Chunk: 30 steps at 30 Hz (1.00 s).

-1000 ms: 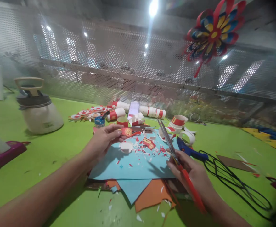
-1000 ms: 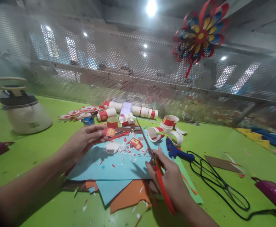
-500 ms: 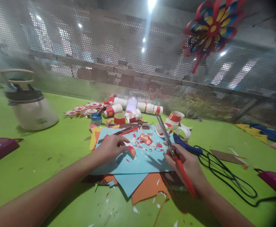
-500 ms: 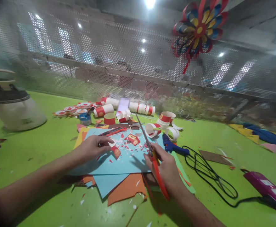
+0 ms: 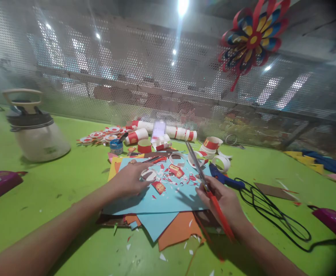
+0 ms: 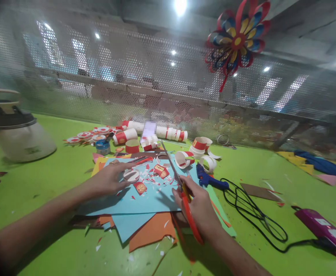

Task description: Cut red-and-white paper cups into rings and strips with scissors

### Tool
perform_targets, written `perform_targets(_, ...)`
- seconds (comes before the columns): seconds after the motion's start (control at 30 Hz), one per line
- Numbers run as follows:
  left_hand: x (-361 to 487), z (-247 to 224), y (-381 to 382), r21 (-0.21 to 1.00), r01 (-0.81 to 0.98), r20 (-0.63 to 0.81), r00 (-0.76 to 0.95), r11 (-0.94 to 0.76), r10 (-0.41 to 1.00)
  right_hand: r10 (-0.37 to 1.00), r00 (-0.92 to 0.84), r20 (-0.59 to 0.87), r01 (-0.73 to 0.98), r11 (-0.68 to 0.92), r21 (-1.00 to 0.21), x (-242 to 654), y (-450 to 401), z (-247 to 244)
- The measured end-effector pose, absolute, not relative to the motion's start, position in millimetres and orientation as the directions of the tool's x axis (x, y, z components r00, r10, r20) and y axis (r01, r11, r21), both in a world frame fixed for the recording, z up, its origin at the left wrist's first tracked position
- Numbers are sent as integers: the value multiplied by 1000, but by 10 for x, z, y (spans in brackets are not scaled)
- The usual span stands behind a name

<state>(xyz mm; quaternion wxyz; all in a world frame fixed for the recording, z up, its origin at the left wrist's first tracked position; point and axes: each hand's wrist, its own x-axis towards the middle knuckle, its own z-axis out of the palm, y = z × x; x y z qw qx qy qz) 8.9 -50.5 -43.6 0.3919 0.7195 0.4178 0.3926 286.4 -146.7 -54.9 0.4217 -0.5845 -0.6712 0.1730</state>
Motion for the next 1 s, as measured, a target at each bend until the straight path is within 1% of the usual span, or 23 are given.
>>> perform_targets(0.03, 91, -460, -513, 855, 352, 250, 365, -381, 897, 932, 37, 362, 638, 257, -726, 2864, -1465, -553)
perform_targets(0.1, 89, -504, -506, 738, 488, 277, 410, -465, 869, 935, 29, 355, 636, 256, -728, 2861, -1467, -552)
perform_targets(0.17, 82, -541, -478, 644, 563, 292, 445, -518, 847, 938, 20, 345, 634, 255, -730, 2860, -1473, -548)
perform_targets(0.33, 76, -581, -433, 527, 630, 306, 485, -570, 819, 942, 13, 335, 630, 253, -735, 2866, -1486, -546)
perform_targets(0.47, 106, -570, -457, 388, 686, 334, 518, -616, 787, 944, 8, 331, 636, 251, -730, 2853, -1497, -536)
perform_targets(0.53, 140, -573, -467, 338, 714, 346, 511, -612, 787, 944, 6, 328, 644, 248, -724, 2846, -1500, -534)
perform_targets(0.7, 239, -615, -478, 316, 718, 341, 523, -620, 781, 945, -6, 328, 660, 250, -709, 2834, -1502, -546)
perform_targets(0.83, 246, -587, -502, 328, 713, 336, 525, -619, 782, 944, -2, 329, 687, 241, -685, 2814, -1525, -519)
perform_targets(0.9, 218, -519, -515, 405, 700, 332, 488, -589, 808, 947, -7, 321, 709, 231, -666, 2807, -1537, -487)
perform_targets(1.0, 160, -373, -518, 639, 590, 300, 399, -493, 866, 956, -27, 291, 757, 210, -619, 2815, -1530, -440)
